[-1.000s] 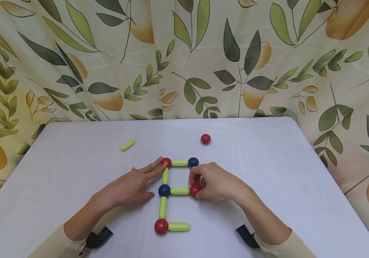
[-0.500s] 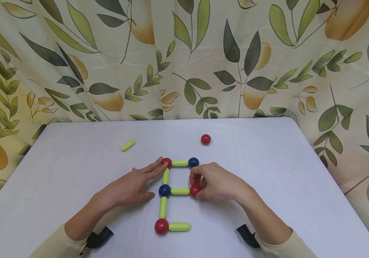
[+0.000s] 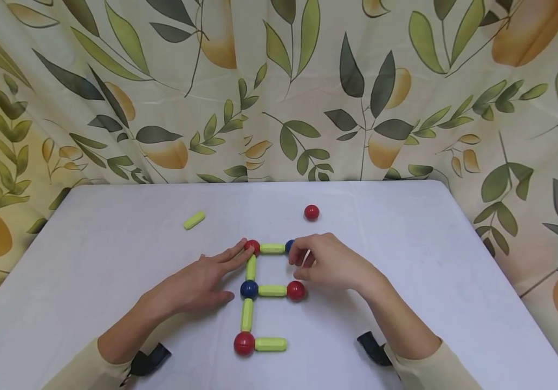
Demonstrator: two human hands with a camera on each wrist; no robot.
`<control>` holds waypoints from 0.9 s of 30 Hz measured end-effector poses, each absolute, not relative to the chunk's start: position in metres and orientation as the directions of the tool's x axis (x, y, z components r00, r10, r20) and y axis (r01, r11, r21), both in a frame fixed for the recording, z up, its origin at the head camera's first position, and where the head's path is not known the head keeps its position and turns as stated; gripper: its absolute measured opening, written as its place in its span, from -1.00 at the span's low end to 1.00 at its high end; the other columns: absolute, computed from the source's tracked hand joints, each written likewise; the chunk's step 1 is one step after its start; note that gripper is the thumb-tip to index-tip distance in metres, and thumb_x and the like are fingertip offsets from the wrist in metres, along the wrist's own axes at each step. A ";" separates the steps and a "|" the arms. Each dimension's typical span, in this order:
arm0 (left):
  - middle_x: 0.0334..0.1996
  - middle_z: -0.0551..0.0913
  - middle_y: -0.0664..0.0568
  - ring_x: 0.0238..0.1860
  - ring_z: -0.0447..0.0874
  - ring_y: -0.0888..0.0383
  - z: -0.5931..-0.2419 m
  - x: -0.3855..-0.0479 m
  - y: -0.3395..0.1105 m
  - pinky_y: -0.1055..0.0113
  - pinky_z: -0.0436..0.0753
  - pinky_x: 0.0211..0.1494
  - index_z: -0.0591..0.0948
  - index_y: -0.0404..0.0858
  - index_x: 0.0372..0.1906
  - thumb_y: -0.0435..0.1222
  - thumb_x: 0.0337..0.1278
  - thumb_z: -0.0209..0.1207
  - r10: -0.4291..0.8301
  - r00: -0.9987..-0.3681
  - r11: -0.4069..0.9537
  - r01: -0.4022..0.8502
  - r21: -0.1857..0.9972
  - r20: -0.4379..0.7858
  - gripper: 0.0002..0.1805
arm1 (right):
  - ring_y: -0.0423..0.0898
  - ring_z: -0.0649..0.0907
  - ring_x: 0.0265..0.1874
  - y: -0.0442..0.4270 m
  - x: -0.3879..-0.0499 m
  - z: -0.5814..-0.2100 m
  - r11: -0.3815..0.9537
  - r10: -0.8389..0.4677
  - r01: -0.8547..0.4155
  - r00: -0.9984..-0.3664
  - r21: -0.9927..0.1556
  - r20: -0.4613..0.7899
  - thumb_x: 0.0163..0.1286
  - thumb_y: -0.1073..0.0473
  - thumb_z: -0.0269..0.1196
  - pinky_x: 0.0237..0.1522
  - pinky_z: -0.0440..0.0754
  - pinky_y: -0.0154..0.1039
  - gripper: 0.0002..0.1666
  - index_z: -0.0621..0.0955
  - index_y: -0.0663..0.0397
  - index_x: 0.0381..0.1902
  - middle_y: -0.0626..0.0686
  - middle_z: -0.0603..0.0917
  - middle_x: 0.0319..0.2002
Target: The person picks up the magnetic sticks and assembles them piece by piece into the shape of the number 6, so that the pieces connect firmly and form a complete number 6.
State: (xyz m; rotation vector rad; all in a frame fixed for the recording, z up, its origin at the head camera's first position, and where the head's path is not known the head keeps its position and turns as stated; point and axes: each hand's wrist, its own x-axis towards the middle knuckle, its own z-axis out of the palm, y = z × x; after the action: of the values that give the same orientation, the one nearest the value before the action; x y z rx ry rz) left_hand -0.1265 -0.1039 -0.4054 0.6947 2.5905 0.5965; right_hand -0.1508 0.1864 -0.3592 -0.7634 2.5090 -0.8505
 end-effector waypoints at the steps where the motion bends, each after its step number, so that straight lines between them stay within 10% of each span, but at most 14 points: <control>1: 0.72 -0.03 0.16 0.60 0.28 -0.05 -0.406 -0.126 -0.104 -0.52 0.14 0.48 0.15 0.10 0.67 -0.27 0.20 0.45 0.542 -0.800 0.786 0.376 0.491 -0.255 0.03 | -0.17 0.69 -0.25 0.186 -0.154 -0.358 0.671 -0.600 -0.373 -0.781 -0.641 -0.174 0.30 0.27 0.46 -0.22 0.70 -0.30 -0.83 0.72 0.04 -0.16 -0.08 0.73 -0.24; 27: 0.71 0.00 0.11 0.59 0.31 -0.07 -0.404 -0.128 -0.105 -0.54 0.17 0.46 0.15 0.07 0.68 -0.23 0.21 0.45 0.554 -0.790 0.787 0.393 0.476 -0.263 0.02 | 0.00 0.71 -0.15 0.099 -0.264 -0.337 0.666 -0.685 -0.532 -0.714 -0.524 -0.146 0.38 0.30 0.37 -0.06 0.70 -0.16 -0.84 0.76 0.07 -0.10 0.02 0.76 -0.20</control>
State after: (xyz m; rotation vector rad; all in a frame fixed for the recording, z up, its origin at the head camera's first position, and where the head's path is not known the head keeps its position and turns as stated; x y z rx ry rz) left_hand -0.1282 -0.1052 -0.4037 0.7164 2.5854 0.5668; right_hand -0.2638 0.0988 -0.3366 -0.9644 2.5525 -0.6503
